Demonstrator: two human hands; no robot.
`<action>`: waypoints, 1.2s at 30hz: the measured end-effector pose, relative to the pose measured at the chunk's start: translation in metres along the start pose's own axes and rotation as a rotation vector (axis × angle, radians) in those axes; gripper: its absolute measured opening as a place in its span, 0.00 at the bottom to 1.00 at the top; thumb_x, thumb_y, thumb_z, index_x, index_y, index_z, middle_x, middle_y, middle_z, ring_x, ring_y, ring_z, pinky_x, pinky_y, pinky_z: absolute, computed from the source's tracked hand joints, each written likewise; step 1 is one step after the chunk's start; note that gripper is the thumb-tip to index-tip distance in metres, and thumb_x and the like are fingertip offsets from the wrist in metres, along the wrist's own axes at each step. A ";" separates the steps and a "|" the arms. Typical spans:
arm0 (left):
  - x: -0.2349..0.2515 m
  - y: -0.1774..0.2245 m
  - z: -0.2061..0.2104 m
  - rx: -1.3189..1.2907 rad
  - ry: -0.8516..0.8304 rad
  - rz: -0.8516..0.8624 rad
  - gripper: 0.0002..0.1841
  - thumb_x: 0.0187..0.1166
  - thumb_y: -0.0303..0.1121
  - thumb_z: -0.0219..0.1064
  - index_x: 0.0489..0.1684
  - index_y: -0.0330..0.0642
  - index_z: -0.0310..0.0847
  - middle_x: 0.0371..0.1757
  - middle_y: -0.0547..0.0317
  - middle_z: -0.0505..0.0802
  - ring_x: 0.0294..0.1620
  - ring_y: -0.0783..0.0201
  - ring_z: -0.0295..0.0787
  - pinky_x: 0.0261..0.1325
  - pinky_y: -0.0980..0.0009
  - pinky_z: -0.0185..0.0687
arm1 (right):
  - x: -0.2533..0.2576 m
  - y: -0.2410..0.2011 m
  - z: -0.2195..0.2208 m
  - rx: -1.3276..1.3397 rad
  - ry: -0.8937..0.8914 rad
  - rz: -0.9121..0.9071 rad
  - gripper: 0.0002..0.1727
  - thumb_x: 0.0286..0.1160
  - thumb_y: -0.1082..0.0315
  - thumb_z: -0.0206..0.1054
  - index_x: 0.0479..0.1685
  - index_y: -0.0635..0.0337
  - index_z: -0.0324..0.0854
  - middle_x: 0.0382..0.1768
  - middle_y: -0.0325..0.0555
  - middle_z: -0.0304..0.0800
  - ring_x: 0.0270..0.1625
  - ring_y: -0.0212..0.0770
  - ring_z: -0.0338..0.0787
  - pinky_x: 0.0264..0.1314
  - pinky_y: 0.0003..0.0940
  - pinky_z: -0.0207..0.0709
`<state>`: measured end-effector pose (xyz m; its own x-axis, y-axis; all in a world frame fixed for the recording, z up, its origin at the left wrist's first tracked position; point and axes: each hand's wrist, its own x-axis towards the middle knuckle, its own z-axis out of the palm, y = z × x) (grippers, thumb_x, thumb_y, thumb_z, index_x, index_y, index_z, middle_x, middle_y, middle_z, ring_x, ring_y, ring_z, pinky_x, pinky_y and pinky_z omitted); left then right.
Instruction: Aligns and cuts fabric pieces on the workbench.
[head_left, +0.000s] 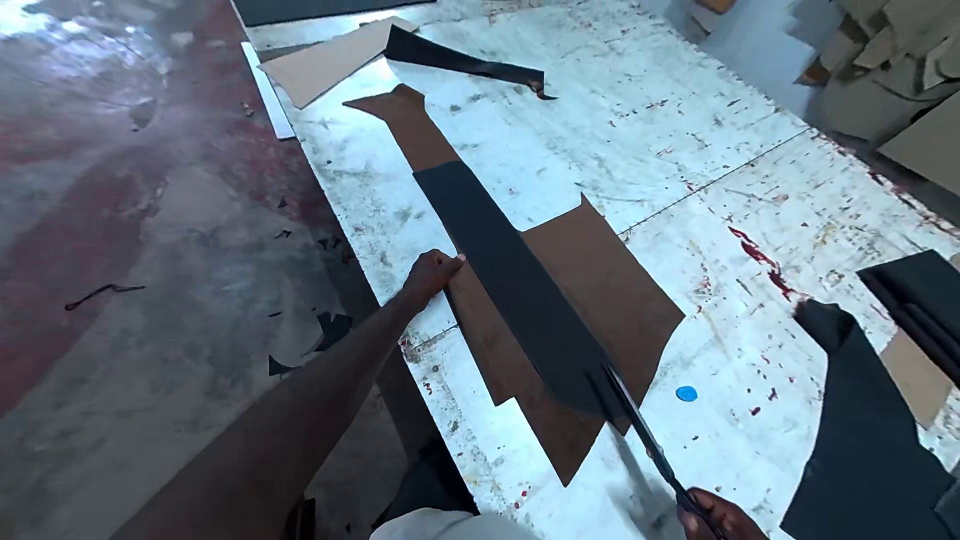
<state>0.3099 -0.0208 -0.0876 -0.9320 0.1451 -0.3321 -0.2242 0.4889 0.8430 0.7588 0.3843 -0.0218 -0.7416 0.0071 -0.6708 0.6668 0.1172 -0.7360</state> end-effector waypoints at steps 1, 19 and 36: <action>0.003 0.001 -0.002 0.028 -0.021 0.006 0.28 0.83 0.56 0.65 0.51 0.32 0.81 0.43 0.39 0.88 0.40 0.48 0.84 0.46 0.47 0.80 | 0.010 -0.002 0.004 -0.040 0.084 -0.009 0.17 0.69 0.51 0.75 0.39 0.54 0.78 0.21 0.32 0.80 0.18 0.30 0.79 0.22 0.29 0.78; 0.017 0.021 -0.035 0.308 -0.388 0.150 0.23 0.89 0.49 0.60 0.43 0.33 0.85 0.41 0.43 0.89 0.44 0.52 0.85 0.53 0.48 0.78 | 0.094 -0.076 0.022 -0.938 0.491 0.028 0.26 0.77 0.50 0.72 0.64 0.61 0.86 0.60 0.64 0.87 0.60 0.65 0.89 0.60 0.67 0.81; 0.049 0.038 -0.039 0.034 -0.623 0.585 0.13 0.87 0.35 0.63 0.40 0.34 0.86 0.32 0.57 0.88 0.34 0.69 0.83 0.45 0.67 0.80 | 0.333 -0.149 0.103 -1.273 0.489 -0.633 0.43 0.86 0.30 0.27 0.97 0.37 0.45 0.98 0.36 0.35 0.98 0.49 0.34 0.94 0.67 0.30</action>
<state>0.2447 -0.0282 -0.0554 -0.5664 0.8237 -0.0282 0.2619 0.2123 0.9415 0.4201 0.2670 -0.1452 -0.9966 -0.0823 0.0041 -0.0821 0.9864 -0.1425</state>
